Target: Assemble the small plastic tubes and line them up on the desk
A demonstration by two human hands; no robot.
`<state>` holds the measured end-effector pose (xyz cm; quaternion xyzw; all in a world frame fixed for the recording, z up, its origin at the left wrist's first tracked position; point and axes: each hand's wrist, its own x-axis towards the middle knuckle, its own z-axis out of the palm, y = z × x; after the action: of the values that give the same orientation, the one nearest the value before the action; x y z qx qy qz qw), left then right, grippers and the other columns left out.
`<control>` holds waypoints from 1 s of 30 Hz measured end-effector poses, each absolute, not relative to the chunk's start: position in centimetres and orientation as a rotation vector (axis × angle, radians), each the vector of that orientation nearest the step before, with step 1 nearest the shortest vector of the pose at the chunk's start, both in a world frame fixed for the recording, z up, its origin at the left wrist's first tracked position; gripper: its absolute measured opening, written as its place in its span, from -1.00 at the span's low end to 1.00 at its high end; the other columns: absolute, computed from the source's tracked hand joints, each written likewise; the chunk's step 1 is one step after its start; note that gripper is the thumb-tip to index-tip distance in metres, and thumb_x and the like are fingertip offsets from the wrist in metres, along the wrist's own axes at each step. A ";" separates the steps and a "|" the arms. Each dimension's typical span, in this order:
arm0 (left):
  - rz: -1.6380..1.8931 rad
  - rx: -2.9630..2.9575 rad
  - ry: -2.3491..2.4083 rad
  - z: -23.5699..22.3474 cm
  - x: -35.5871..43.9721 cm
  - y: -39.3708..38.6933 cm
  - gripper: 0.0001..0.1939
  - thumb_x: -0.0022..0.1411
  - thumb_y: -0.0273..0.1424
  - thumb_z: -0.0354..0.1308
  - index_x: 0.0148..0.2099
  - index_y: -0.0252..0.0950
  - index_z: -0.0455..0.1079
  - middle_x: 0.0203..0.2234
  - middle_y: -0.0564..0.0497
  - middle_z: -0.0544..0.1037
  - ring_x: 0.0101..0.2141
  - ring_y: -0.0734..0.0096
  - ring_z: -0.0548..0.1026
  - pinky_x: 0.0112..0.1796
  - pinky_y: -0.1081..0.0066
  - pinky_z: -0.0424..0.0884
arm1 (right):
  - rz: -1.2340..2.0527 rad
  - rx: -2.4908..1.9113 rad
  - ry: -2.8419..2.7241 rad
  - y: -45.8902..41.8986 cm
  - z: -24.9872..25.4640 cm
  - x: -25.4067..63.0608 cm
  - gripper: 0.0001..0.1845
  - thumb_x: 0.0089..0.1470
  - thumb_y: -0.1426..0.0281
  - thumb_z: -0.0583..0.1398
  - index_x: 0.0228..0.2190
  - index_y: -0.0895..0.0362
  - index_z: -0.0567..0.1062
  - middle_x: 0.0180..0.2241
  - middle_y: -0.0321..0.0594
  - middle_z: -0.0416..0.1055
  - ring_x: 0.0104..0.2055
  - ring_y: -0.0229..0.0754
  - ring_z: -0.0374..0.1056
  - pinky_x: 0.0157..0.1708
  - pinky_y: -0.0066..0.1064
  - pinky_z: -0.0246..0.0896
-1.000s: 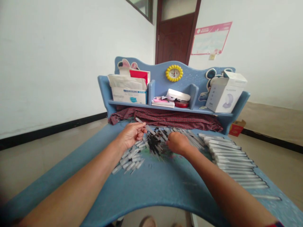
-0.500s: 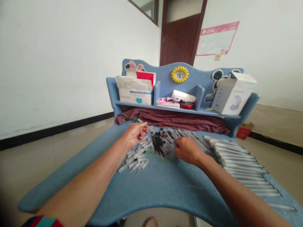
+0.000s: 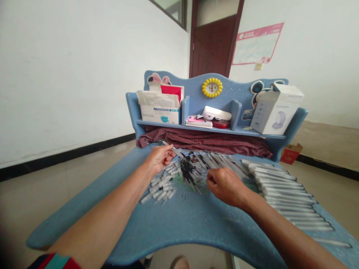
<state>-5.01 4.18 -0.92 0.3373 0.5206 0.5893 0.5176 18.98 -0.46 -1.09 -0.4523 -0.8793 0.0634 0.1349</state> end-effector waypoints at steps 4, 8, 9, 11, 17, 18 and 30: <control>1.374 0.878 1.252 -1.2 -4.6 4.1 -0.81 0.08 -0.44 0.10 -0.54 -0.36 0.23 -0.76 0.03 0.37 -0.83 0.66 0.14 -0.78 0.61 -0.05 | 0.166 -1.342 -2.561 -0.4 -1.1 18.8 -0.77 -0.05 0.45 0.02 -0.65 0.15 0.36 -0.67 -0.30 0.23 -0.59 -0.34 0.04 -0.57 -0.48 -0.18; 1.317 0.927 1.279 -1.2 -4.1 3.8 -0.80 0.08 -0.43 0.11 -0.55 -0.38 0.25 -0.74 0.00 0.40 -0.83 0.65 0.16 -0.78 0.60 -0.02 | 0.172 -1.335 -2.550 -0.5 -0.9 18.5 -0.77 -0.05 0.45 0.02 -0.65 0.14 0.36 -0.67 -0.29 0.25 -0.60 -0.33 0.06 -0.58 -0.49 -0.17; 1.305 0.925 1.280 -1.2 -3.9 3.7 -0.80 0.08 -0.43 0.11 -0.55 -0.38 0.26 -0.74 0.00 0.40 -0.83 0.64 0.16 -0.78 0.60 -0.01 | 0.176 -1.320 -2.543 -0.5 -0.8 18.3 -0.78 -0.05 0.45 0.02 -0.64 0.14 0.37 -0.67 -0.30 0.25 -0.60 -0.34 0.06 -0.58 -0.49 -0.16; 1.282 0.912 1.258 -1.1 -3.7 3.7 -0.80 0.09 -0.44 0.10 -0.55 -0.38 0.25 -0.73 -0.01 0.41 -0.83 0.64 0.17 -0.78 0.59 0.00 | 0.201 -1.285 -2.506 -0.5 -0.6 18.0 -0.78 -0.03 0.45 0.02 -0.61 0.14 0.39 -0.66 -0.31 0.27 -0.61 -0.34 0.10 -0.58 -0.50 -0.15; 1.204 0.844 1.059 -0.7 -3.1 3.5 -0.79 0.13 -0.45 0.06 -0.54 -0.40 0.27 -0.71 -0.02 0.41 -0.81 0.66 0.18 -0.80 0.61 0.01 | 0.271 -1.128 -2.318 0.7 0.3 16.2 -0.75 0.07 0.33 0.04 -0.51 0.16 0.44 -0.61 -0.30 0.35 -0.58 -0.35 0.20 -0.56 -0.54 -0.06; 1.193 0.832 1.018 -0.6 -3.0 3.4 -0.79 0.13 -0.45 0.06 -0.53 -0.41 0.27 -0.71 -0.01 0.41 -0.81 0.67 0.18 -0.80 0.62 0.00 | 0.263 -1.101 -2.288 1.0 0.4 15.9 -0.73 0.08 0.30 0.05 -0.52 0.16 0.43 -0.61 -0.30 0.35 -0.59 -0.36 0.19 -0.55 -0.54 -0.04; 1.266 0.670 0.915 0.2 -2.8 3.3 -0.82 0.15 -0.52 0.01 -0.51 -0.39 0.23 -0.69 -0.01 0.43 -0.80 0.71 0.18 -0.79 0.67 0.01 | 0.051 -1.477 -2.435 4.5 0.1 19.3 -0.73 0.03 0.33 0.05 -0.48 0.16 0.50 -0.54 -0.20 0.45 -0.47 -0.25 0.34 -0.46 -0.49 0.09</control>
<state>-2.83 3.28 0.23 0.2962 0.4044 0.5596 0.6600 19.32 4.55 0.09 -0.5130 -0.8457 0.0178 0.1459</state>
